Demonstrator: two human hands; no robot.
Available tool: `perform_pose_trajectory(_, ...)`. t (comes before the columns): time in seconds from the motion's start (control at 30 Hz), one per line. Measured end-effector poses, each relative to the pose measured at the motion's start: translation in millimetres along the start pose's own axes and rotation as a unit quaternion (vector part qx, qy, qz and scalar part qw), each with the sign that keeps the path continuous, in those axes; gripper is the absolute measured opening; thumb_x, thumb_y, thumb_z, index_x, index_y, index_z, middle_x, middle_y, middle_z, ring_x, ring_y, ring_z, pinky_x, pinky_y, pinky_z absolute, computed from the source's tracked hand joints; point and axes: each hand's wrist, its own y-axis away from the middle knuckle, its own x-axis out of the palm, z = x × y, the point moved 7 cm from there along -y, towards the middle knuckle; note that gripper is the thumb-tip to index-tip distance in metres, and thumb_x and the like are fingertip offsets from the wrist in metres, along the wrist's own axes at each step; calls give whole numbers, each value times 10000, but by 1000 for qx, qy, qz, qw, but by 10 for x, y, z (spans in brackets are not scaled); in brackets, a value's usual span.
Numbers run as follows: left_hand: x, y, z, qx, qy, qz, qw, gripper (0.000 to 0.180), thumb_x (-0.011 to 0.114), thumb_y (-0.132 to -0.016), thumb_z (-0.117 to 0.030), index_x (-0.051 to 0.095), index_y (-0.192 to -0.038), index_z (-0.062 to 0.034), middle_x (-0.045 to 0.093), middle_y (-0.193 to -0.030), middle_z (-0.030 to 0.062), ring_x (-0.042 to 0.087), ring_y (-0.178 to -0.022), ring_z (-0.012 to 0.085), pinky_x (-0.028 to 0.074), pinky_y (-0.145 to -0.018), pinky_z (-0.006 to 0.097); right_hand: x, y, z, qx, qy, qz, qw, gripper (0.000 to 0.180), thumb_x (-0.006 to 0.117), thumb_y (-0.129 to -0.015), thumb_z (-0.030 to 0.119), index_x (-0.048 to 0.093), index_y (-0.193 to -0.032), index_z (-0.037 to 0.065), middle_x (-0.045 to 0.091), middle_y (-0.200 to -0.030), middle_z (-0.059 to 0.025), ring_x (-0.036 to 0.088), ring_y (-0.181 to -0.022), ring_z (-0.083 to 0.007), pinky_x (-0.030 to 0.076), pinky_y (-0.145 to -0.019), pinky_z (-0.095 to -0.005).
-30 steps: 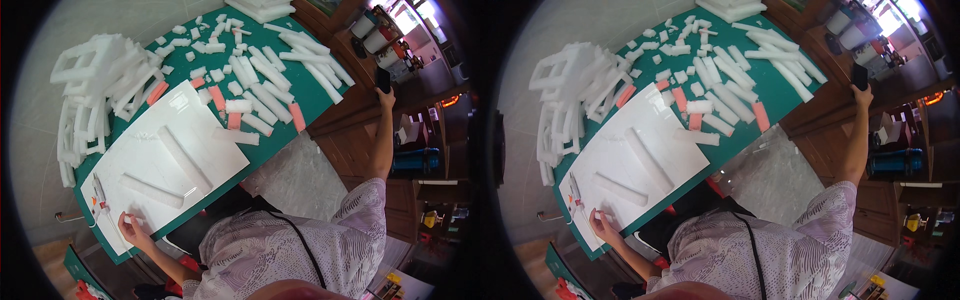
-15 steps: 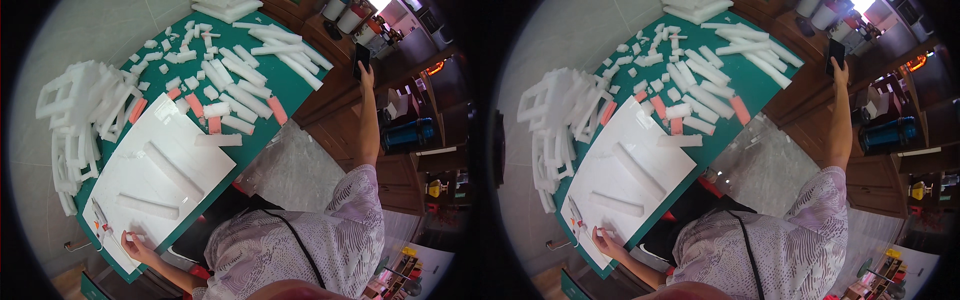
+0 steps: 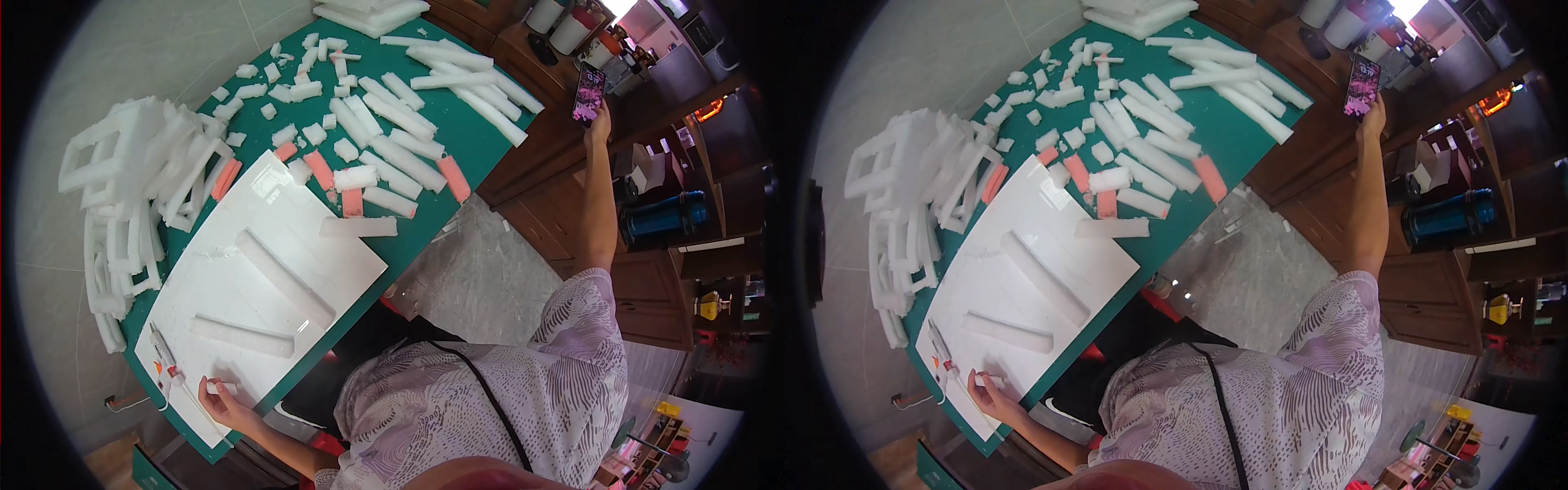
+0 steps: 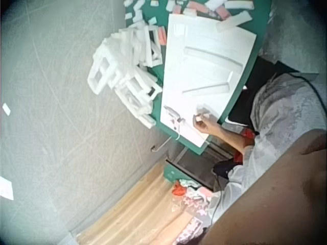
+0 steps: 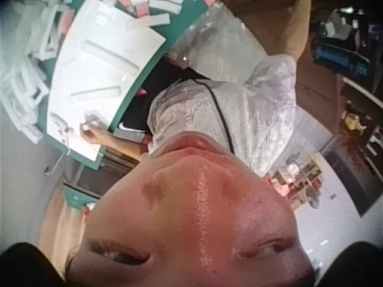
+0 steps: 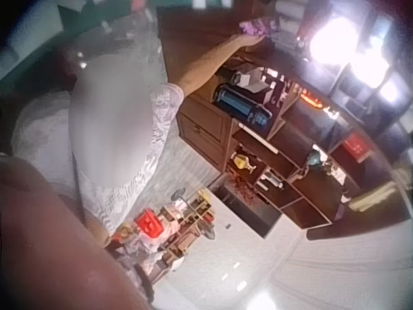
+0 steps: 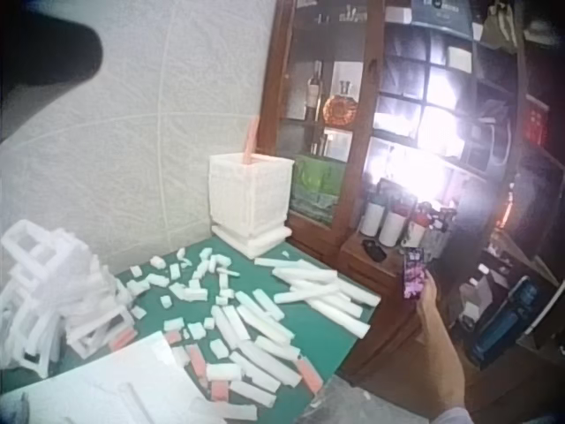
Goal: Assembling structures from white and pink foam pieces using a hot glue gun on a production table.
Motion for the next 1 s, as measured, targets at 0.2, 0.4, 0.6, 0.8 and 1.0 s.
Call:
perform_pose_trajectory(0.2, 9, 2, -26, 7, 22, -1, 1000, 301, 602, -946, -166, 565, -1201, -10, 576, -951, 59, 453, -822, 128, 404, -783, 264, -11, 5, 4, -27, 14, 1, 1000, 501, 380, -902, 7, 462, -1395, 33, 624, -1196, -116, 659, -986, -231, 560, -837, -373)
perform_pose_trajectory(0.4, 23, 14, -70, 8, 19, 2, 1000, 293, 599, -945, -157, 570, -1197, -11, 573, -945, 53, 450, -821, 126, 400, -782, 262, 6, 61, 12, -13, -8, 1, 1000, 497, 356, -916, 37, 454, -1403, 35, 607, -1237, -121, 648, -1032, -246, 555, -861, -393)
perform_pose_trajectory(0.6, 28, 15, -73, 12, 23, -2, 1000, 289, 594, -945, -152, 571, -1197, -11, 568, -934, 48, 437, -815, 121, 395, -781, 255, 51, 136, 39, 5, -25, -11, 1000, 491, 334, -934, 70, 450, -1411, 39, 590, -1291, -114, 616, -1108, -260, 517, -928, -414)
perform_pose_trajectory(0.8, 28, 13, -68, -5, 20, -4, 1000, 290, 596, -945, -152, 571, -1196, -10, 565, -929, 41, 428, -807, 114, 390, -773, 251, 36, 49, 43, -21, -25, -2, 999, 484, 340, -944, 90, 449, -1411, 32, 572, -1322, -117, 604, -1131, -252, 489, -966, -392)
perform_pose_trajectory(1.0, 19, 11, -46, -4, 4, -3, 1000, 287, 594, -946, -148, 571, -1196, -10, 569, -929, 41, 434, -807, 115, 388, -771, 251, 25, 66, 118, -54, 0, -10, 998, 491, 352, -931, 85, 443, -1405, -3, 560, -1330, -125, 592, -1145, -243, 471, -983, -363)
